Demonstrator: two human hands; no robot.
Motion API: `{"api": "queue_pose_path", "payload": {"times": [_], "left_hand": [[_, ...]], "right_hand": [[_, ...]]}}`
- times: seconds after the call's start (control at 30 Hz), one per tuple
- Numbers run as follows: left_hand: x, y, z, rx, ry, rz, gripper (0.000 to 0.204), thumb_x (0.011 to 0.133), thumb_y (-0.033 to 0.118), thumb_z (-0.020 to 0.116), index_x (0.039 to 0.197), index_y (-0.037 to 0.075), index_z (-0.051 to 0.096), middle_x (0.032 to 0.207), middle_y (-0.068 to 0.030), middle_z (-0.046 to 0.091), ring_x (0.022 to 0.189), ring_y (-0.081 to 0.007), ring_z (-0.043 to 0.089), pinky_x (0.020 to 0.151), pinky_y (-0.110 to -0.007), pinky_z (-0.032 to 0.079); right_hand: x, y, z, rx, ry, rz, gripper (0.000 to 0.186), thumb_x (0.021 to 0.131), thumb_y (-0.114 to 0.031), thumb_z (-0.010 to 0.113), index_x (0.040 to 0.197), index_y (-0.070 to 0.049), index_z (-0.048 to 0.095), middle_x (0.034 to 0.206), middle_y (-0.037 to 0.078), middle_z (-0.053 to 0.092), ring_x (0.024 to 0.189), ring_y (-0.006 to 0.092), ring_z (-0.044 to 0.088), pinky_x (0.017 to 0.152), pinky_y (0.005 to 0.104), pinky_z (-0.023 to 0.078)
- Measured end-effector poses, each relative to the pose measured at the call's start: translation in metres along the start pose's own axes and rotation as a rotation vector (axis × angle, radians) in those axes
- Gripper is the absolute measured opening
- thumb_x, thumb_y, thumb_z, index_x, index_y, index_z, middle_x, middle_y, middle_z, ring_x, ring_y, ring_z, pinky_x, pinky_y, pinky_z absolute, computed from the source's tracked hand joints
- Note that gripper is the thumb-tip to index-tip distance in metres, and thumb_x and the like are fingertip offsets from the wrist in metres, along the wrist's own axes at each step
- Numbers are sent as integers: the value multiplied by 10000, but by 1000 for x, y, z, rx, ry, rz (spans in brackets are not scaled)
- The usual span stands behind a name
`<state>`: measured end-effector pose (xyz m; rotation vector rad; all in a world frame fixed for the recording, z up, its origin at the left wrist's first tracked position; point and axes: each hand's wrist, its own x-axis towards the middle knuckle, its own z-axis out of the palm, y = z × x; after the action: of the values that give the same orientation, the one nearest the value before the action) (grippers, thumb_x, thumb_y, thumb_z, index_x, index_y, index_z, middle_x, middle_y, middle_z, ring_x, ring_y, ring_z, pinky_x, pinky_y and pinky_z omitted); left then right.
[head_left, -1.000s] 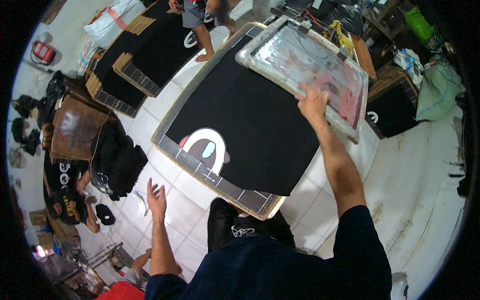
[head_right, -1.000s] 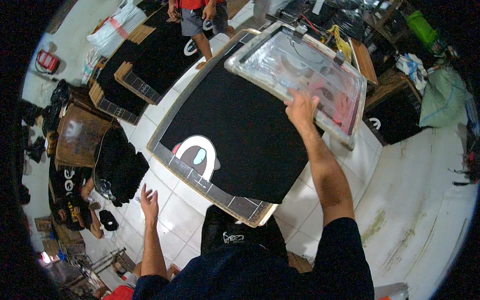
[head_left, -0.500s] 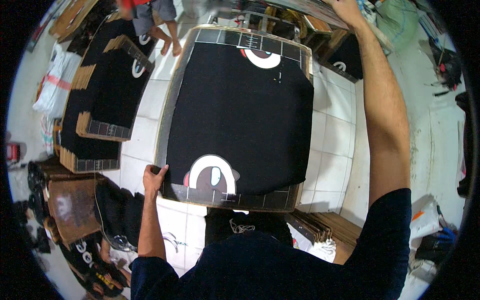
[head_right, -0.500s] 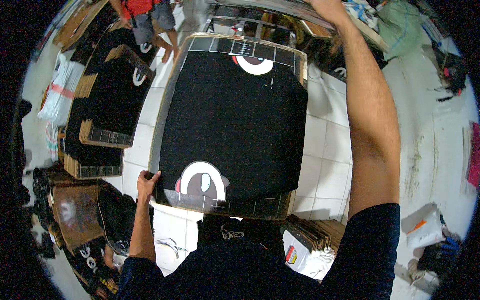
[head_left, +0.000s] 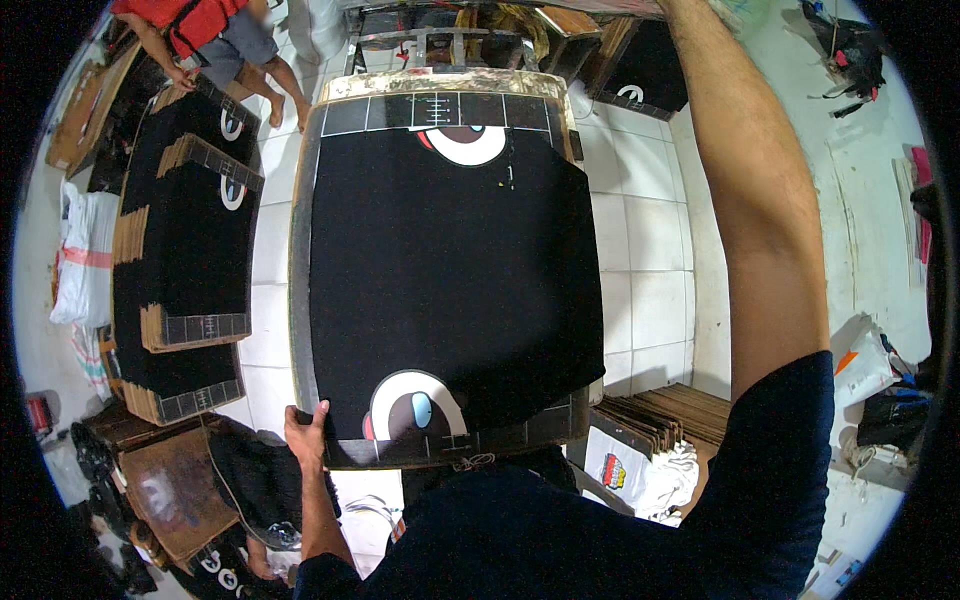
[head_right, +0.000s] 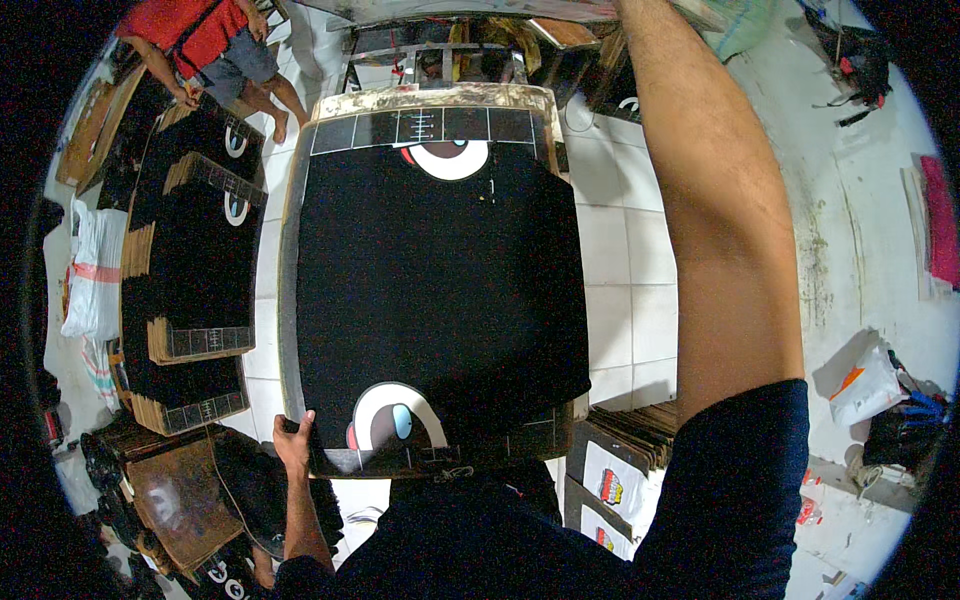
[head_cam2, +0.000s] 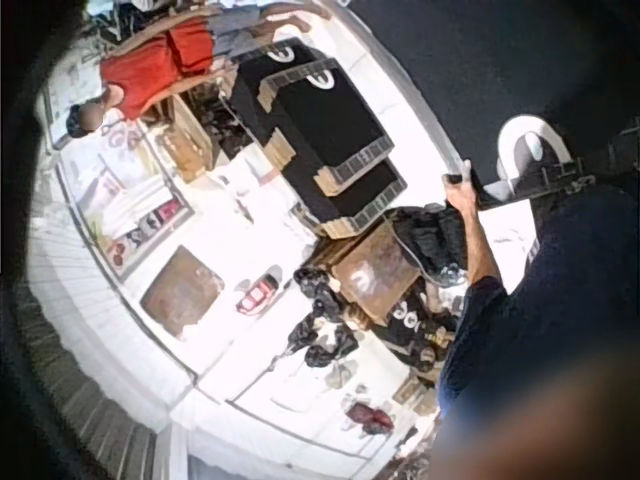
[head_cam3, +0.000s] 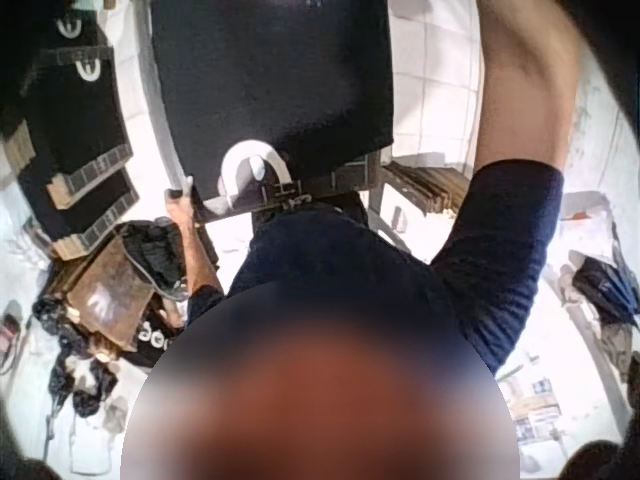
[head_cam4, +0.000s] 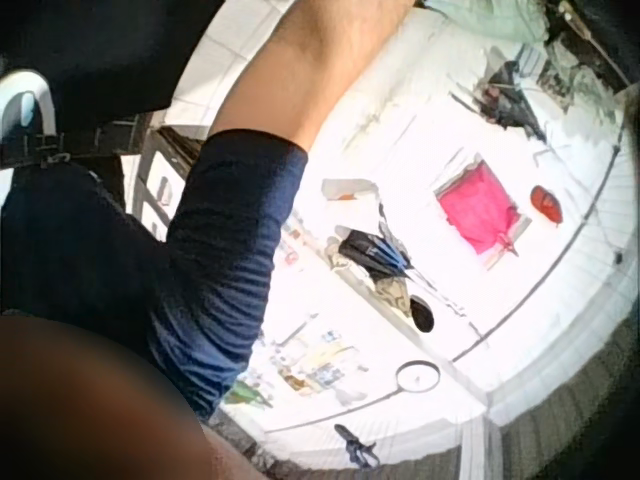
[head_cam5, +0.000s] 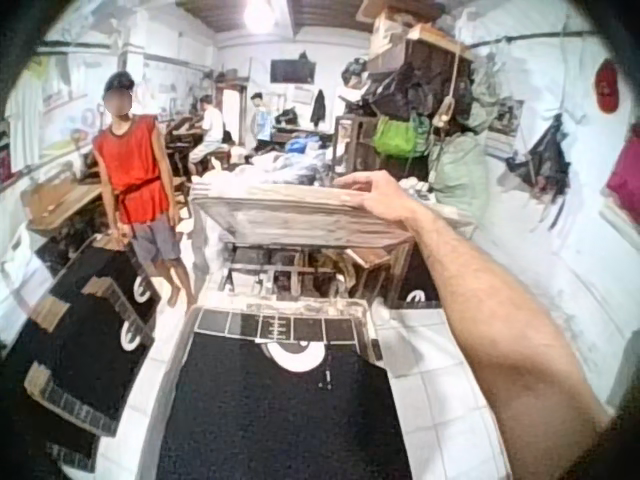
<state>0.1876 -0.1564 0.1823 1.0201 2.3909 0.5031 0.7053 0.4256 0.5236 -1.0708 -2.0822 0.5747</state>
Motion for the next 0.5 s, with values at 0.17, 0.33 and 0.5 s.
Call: {"api": "queue_pose_path", "payload": {"times": [0.17, 0.33, 0.5], "left_hand": [[6, 9, 11, 61, -14, -53, 755, 726, 565, 842, 1027, -86, 607, 935, -257, 669, 892, -388, 641, 842, -452, 498], [2, 22, 8, 116, -31, -107, 815, 733, 603, 817, 1093, -95, 598, 1014, -290, 675, 981, -433, 652, 895, -467, 497], [9, 50, 7, 87, 3, -94, 799, 729, 601, 821, 1078, -80, 588, 1003, -272, 674, 972, -408, 661, 890, -459, 499]], "right_hand": [[17, -2, -7, -36, 21, 13, 330, 911, -127, 713, 1224, -24, 696, 1091, 79, 729, 998, 150, 657, 892, 317, 532], [38, -2, -19, -73, -20, 23, 324, 888, -78, 687, 1208, -29, 707, 1074, 66, 732, 956, 141, 651, 882, 305, 525], [49, -8, -26, -18, -23, 53, 322, 891, -54, 670, 1210, -34, 708, 1062, 57, 729, 948, 136, 640, 869, 301, 518]]}}
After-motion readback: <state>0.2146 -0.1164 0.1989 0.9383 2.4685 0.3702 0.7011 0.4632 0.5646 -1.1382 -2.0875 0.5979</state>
